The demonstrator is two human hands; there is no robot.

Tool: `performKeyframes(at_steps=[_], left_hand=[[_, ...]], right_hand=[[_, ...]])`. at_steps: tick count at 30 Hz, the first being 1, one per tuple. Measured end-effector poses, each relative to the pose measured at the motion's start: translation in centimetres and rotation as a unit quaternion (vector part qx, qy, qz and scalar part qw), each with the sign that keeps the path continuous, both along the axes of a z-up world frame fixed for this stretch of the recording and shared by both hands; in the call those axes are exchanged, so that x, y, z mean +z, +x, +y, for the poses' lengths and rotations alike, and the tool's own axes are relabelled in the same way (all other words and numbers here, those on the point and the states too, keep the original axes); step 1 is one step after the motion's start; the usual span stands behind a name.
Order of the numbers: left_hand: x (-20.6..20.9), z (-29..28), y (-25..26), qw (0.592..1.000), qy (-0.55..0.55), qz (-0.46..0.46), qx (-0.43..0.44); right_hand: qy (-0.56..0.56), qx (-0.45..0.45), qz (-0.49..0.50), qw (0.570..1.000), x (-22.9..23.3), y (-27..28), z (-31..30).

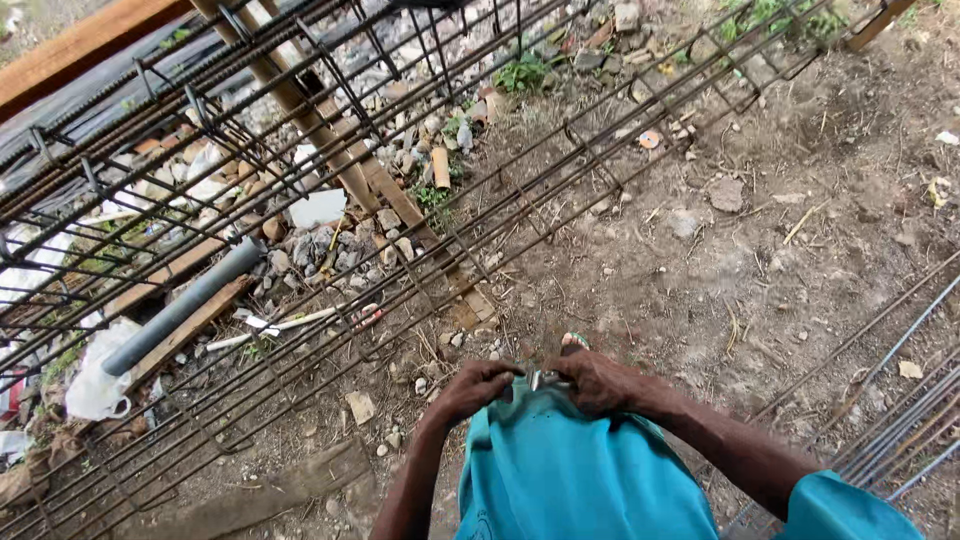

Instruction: The person ties intersecting steel rebar rods together using wire and a hand tool. They repeatedly wrap wire around the intersections and twist it to secure the rebar grid.

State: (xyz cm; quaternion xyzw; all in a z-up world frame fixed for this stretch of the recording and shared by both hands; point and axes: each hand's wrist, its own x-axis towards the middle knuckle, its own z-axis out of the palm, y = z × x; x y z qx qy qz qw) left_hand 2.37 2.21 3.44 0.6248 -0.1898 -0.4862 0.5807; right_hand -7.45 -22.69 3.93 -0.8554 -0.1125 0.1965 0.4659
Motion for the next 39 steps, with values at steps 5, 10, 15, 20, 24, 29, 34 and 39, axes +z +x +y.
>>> performKeyframes(at_steps=[5,10,15,20,24,29,34,39], left_hand=[[-3.7,-1.2,0.3,0.998,-0.037,0.045,-0.003],[-5.7,-2.1,1.4,0.994,-0.061,0.089,0.015],[-13.1,-0.9,3.8,0.987,0.111,-0.022,0.117],[-16.5,-2.3,6.4,0.926,0.269,-0.170,0.203],[-15.9,-6.2,10.7,0.869,0.360,-0.251,0.227],[-16.1,-10.0,13.7,0.853,0.354,-0.259,0.282],[-17.6,-12.0,15.2,0.859,0.313,-0.221,0.338],[-17.9,-11.8,15.6,0.849,0.374,-0.122,0.352]], right_hand=[[-0.015,-0.068,-0.023,0.997,-3.0,-0.2,1.3],[-0.030,-0.033,0.009,0.999,-2.1,0.4,0.9],[-0.133,-0.062,0.125,0.981,-4.1,2.6,-1.8],[-0.135,-0.122,0.191,0.965,-6.9,5.4,-4.4],[-0.114,-0.161,0.190,0.962,-9.9,7.4,-6.3],[-0.111,-0.164,0.215,0.956,-7.6,10.4,-8.5],[-0.072,-0.181,0.208,0.959,-7.3,12.2,-10.5],[-0.039,-0.188,0.208,0.959,-8.8,12.5,-11.9]])
